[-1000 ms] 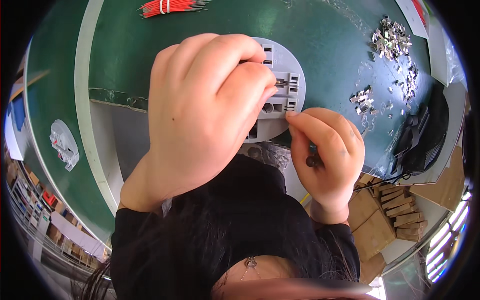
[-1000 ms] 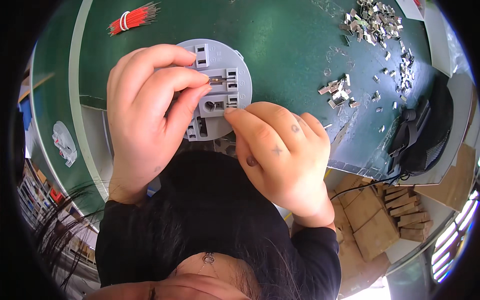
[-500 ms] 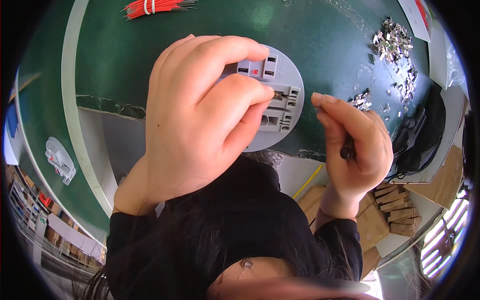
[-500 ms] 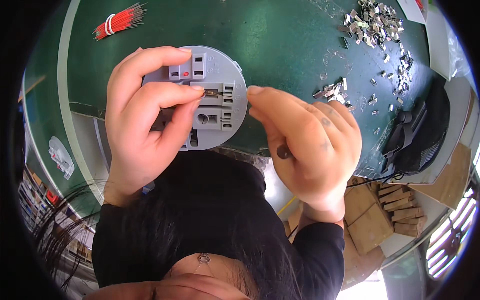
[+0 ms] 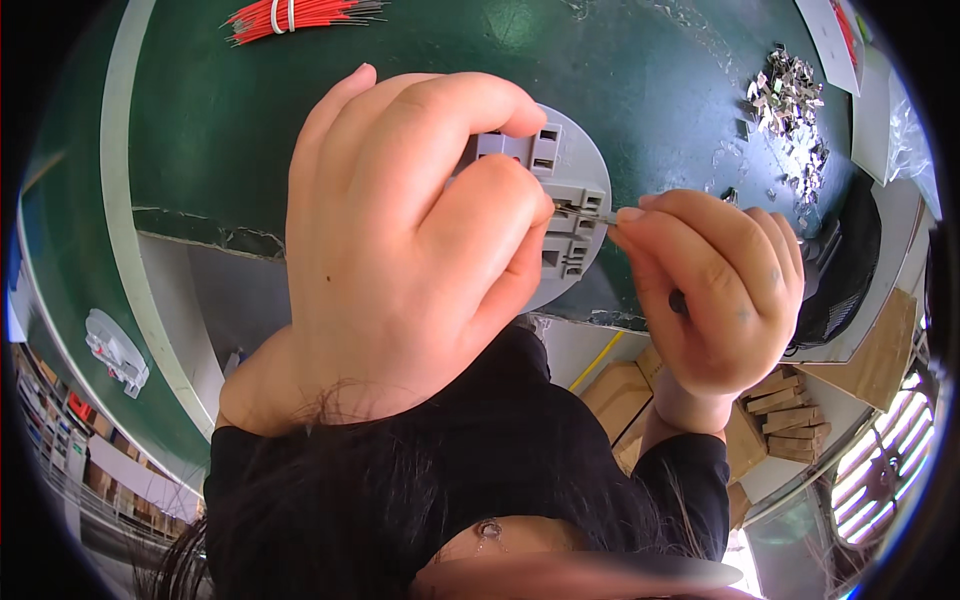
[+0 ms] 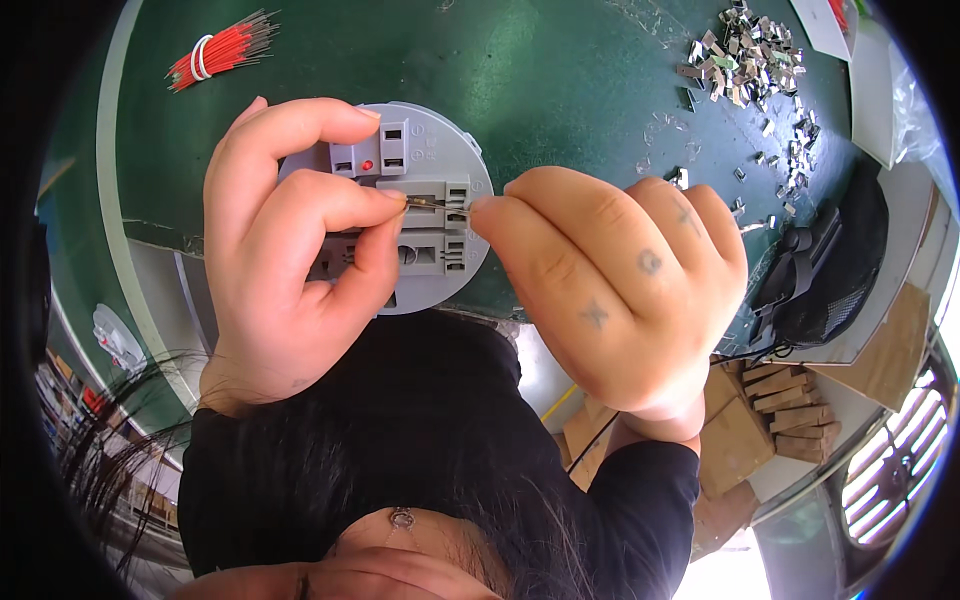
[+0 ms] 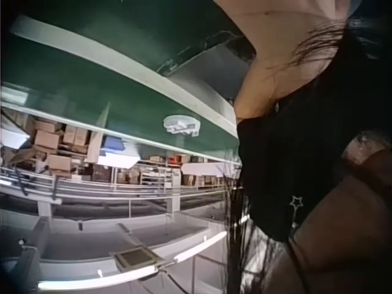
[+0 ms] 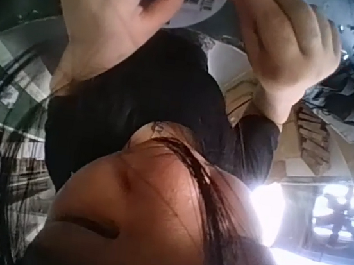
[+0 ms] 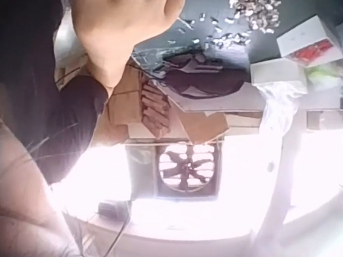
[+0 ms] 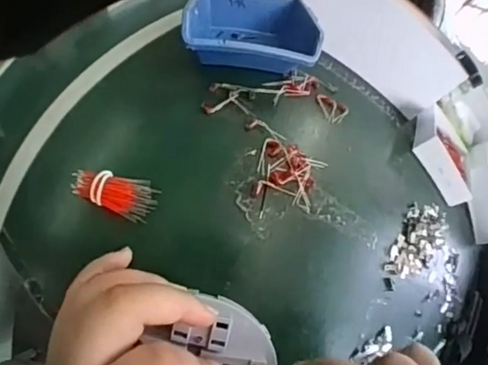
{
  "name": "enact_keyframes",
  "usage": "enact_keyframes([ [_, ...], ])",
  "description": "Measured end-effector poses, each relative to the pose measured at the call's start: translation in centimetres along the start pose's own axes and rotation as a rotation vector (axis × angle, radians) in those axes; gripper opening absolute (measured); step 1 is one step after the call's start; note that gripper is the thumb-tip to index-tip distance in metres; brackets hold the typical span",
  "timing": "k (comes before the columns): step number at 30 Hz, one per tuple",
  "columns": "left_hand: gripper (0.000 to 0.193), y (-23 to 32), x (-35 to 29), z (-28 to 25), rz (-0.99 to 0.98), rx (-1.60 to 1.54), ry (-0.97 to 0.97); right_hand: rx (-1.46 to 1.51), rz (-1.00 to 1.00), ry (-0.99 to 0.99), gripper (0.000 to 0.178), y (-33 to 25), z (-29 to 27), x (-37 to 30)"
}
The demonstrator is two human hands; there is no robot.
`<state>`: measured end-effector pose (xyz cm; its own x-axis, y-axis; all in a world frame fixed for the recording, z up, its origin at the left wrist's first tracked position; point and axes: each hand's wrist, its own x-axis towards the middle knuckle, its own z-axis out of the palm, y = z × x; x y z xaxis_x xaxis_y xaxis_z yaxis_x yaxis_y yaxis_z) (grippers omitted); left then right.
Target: Assembling electrical components onto a circular base plate by inserting wires and tightening screws with a screwdriver.
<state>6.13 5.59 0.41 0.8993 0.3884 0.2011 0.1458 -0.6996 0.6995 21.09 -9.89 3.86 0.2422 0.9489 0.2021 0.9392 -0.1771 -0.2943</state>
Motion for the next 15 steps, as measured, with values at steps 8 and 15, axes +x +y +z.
enact_keyframes([
  [8, 0.024, -0.3, 0.0, 0.2, 0.003, 0.005, 0.022, -0.092, -0.085, -0.031, 0.029, 0.1, -0.6, 0.7],
  [15, 0.023, -0.3, -0.4, 0.2, 0.015, 0.001, 0.042, -0.196, -0.181, -0.107, 0.029, -0.5, -0.8, 1.5],
])
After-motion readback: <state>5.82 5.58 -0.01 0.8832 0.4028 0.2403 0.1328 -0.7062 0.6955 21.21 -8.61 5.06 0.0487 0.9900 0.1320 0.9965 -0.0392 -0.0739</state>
